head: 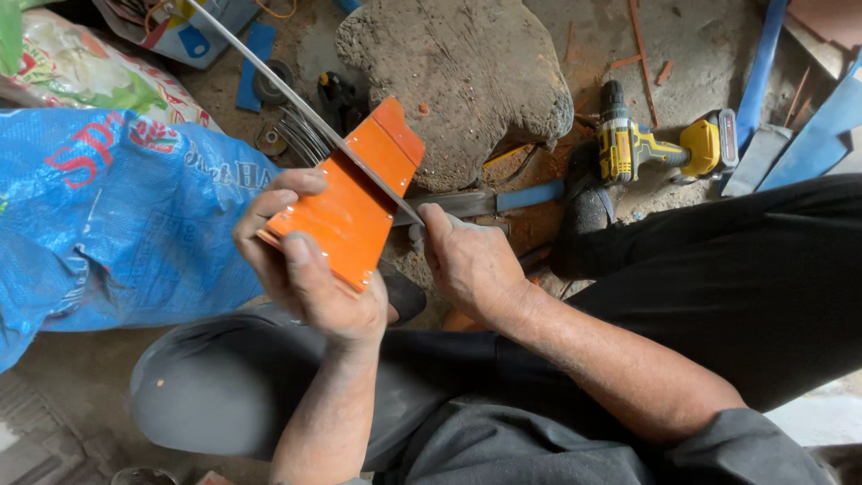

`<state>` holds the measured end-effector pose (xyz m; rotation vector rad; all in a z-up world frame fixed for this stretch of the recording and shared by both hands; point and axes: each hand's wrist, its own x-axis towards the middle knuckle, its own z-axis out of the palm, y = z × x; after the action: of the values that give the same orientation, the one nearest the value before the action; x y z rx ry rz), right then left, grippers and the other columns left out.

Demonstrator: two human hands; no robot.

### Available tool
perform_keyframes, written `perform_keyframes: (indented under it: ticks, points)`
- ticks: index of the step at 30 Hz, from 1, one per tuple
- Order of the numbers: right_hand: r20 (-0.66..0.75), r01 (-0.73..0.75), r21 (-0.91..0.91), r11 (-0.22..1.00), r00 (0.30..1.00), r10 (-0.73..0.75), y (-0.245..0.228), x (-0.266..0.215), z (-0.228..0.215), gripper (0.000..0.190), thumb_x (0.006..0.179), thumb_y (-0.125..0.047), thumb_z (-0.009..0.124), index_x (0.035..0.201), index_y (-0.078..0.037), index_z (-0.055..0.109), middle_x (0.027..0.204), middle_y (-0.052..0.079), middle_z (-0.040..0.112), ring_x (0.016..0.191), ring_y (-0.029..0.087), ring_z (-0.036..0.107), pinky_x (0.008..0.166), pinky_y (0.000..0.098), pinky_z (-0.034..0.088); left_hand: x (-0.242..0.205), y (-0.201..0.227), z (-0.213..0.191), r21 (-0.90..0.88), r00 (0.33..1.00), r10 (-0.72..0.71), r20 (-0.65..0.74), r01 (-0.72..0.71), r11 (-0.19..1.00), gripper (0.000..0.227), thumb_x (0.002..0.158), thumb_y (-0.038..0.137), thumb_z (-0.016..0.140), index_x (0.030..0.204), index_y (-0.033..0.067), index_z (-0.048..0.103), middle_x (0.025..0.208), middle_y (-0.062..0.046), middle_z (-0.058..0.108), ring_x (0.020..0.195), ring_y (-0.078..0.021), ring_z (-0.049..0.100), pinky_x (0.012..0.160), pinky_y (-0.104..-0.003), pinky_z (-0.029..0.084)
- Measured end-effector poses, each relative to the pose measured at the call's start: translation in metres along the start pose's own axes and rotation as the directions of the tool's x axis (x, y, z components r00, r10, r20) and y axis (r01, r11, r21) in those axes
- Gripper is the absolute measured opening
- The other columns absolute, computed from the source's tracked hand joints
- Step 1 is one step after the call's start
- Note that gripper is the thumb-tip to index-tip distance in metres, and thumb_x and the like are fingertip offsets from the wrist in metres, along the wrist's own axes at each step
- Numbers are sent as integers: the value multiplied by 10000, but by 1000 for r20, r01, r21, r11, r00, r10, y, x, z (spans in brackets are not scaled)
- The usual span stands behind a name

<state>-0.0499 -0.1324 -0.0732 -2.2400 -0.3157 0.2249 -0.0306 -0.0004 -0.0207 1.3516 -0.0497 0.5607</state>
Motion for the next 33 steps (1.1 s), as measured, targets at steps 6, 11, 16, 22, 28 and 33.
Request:
perform_keyframes:
  ticks: [6, 11, 16, 22, 28, 33]
  points:
    - [-44, -21, 110, 994, 999, 26, 3, 5, -7, 112, 1045, -160, 585, 1081, -67, 534, 783, 168, 656, 713, 407, 645, 571, 490, 474, 12, 15, -12, 45, 988, -97, 122, 93, 995, 344, 1158, 361, 559, 1175, 24, 489, 1168, -158, 575, 1137, -258, 540, 1073, -410, 437]
    - [196, -321, 555, 767, 947, 255, 12, 5, -13, 120, 1039, -159, 546, 1129, -80, 557, 707, 120, 560, 559, 248, 564, 530, 394, 498, 36, -4, -18, -187, 994, -45, 103, 63, 980, 285, 1146, 327, 553, 1051, 75, 457, 972, -76, 475, 911, -185, 468, 1005, -361, 440]
    - [-34, -231, 250, 940, 968, 247, 52, 15, -5, 119, 1055, -179, 561, 1104, -72, 539, 690, 142, 583, 602, 343, 597, 553, 440, 482, 62, -2, -46, -312, 997, -34, 65, 53, 949, 262, 1125, 298, 547, 1012, 86, 441, 914, -63, 459, 820, -161, 438, 899, -331, 420]
    - [-35, -282, -48, 958, 959, 280, 92, 14, 32, 177, 1074, -248, 556, 1046, -79, 514, 732, 188, 636, 699, 443, 629, 587, 535, 459, 51, 4, -72, -219, 998, -56, 26, 60, 974, 268, 1128, 302, 544, 1012, 84, 439, 908, -65, 460, 808, -159, 435, 880, -327, 417]
    - [-33, -154, -115, 981, 988, 151, 101, 12, 45, 144, 1069, -212, 553, 1027, -79, 514, 748, 162, 646, 698, 413, 642, 588, 527, 478, 48, -3, -65, -175, 996, -84, 28, 88, 981, 274, 1131, 307, 541, 1012, 82, 438, 901, -67, 462, 796, -157, 433, 860, -323, 413]
    - [-69, -79, -85, 993, 995, 73, 103, 14, 52, 107, 1040, -164, 548, 1084, -68, 530, 825, 171, 661, 748, 397, 660, 603, 505, 501, 48, -7, -61, -149, 996, -88, 24, 91, 985, 280, 1133, 311, 539, 1012, 80, 437, 896, -69, 463, 786, -155, 431, 844, -320, 411]
